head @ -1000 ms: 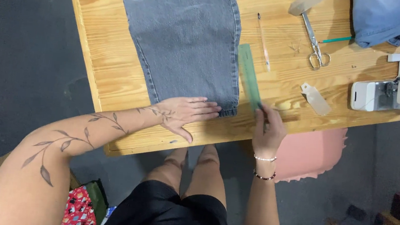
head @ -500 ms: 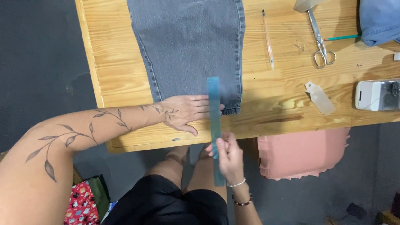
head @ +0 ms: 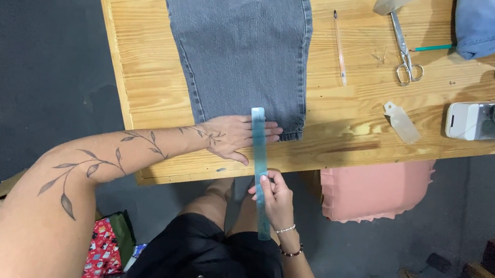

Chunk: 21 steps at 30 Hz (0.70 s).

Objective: Measuring and marking denim jeans on a wooden work table using a ruler and a pen in a sewing environment.

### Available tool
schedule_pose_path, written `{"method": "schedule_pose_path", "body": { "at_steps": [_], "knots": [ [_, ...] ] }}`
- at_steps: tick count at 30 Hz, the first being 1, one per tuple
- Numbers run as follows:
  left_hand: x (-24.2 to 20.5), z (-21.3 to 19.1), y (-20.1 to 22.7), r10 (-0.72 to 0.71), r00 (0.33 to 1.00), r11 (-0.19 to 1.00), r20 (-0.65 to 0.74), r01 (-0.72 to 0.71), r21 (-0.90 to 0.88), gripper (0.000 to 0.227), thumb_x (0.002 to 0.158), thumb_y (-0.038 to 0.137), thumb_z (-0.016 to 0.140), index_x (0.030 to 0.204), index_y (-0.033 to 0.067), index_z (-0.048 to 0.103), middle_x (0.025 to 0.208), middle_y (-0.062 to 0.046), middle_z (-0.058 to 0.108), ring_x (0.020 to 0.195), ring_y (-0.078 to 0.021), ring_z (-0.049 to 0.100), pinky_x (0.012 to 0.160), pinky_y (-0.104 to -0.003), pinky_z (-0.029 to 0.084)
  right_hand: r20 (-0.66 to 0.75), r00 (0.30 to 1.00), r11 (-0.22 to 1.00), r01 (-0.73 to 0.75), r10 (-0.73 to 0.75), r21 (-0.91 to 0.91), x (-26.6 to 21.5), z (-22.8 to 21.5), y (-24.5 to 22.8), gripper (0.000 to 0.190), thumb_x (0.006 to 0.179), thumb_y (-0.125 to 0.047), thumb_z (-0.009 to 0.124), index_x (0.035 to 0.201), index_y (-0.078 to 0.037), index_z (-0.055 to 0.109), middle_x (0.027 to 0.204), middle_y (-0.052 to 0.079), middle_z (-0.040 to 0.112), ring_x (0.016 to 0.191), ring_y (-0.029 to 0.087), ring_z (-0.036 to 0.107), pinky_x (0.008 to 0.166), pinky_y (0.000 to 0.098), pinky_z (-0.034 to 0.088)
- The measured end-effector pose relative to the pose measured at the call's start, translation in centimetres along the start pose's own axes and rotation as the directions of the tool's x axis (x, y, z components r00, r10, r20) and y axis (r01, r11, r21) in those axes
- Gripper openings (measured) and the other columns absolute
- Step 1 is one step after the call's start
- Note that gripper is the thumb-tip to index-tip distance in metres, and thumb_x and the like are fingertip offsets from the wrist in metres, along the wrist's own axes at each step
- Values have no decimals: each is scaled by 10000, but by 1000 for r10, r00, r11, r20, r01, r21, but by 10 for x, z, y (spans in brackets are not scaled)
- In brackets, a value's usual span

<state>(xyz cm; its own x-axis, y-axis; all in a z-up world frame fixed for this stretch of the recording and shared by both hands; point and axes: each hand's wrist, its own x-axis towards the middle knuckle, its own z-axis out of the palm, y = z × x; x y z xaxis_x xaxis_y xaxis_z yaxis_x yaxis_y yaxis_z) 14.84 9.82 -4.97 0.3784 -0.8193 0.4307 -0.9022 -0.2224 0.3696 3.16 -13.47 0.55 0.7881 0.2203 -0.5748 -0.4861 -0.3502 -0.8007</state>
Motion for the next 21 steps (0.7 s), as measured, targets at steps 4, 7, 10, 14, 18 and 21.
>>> {"method": "schedule_pose_path", "body": {
  "at_steps": [4, 7, 10, 14, 18, 21],
  "knots": [
    [-1, 0, 1, -7, 1000, 1000, 3, 7, 2, 840, 1003, 605, 285, 1534, -43, 354, 1567, -252, 395, 1486, -376, 341, 1188, -460, 284, 8, 1000, 1000, -17, 17, -3, -3, -1, -3, 220, 1047, -194, 486, 1113, -30, 616, 702, 145, 776, 582, 157, 717, 523, 240, 568],
    [-1, 0, 1, -10, 1000, 1000, 12, 10, 14, 848, 998, 613, 287, 1538, -39, 350, 1574, -246, 389, 1490, -369, 335, 1196, -460, 272, 11, 999, 999, -32, 32, -12, -5, -4, -6, 224, 1043, -196, 493, 1115, -26, 620, 700, 146, 779, 578, 156, 723, 522, 242, 574],
    [-1, -1, 1, -16, 1000, 1000, 14, 15, 23, 849, 999, 613, 288, 1538, -39, 351, 1575, -243, 389, 1490, -363, 337, 1199, -458, 270, 16, 999, 999, -43, 43, -10, -4, -6, -5, 228, 1041, -201, 500, 1117, -25, 624, 694, 136, 780, 571, 147, 721, 515, 234, 570],
    [-2, 2, 0, -10, 1000, 1000, 15, 10, 30, 852, 1000, 619, 268, 1543, -34, 337, 1576, -241, 385, 1490, -361, 336, 1212, -456, 246, 33, 998, 999, -47, 48, -13, -2, -7, -4, 235, 1041, -202, 505, 1126, -20, 627, 693, 134, 777, 568, 134, 709, 515, 217, 559],
    [0, -1, 1, -19, 999, 999, 28, 18, 42, 862, 998, 629, 231, 1543, -29, 340, 1575, -236, 389, 1490, -350, 337, 1217, -454, 234, 37, 998, 998, -60, 60, 6, -1, -7, -6, 233, 1039, -197, 510, 1112, -18, 639, 701, 136, 780, 571, 137, 715, 521, 220, 566],
    [0, 0, 1, -12, 1000, 998, 26, 10, 66, 859, 999, 625, 224, 1539, -31, 347, 1570, -238, 397, 1488, -346, 345, 1209, -450, 247, 37, 997, 998, -62, 62, 4, -1, -7, -5, 233, 1037, -196, 515, 1106, -18, 649, 694, 132, 779, 567, 134, 712, 521, 222, 569]
  ]
}}
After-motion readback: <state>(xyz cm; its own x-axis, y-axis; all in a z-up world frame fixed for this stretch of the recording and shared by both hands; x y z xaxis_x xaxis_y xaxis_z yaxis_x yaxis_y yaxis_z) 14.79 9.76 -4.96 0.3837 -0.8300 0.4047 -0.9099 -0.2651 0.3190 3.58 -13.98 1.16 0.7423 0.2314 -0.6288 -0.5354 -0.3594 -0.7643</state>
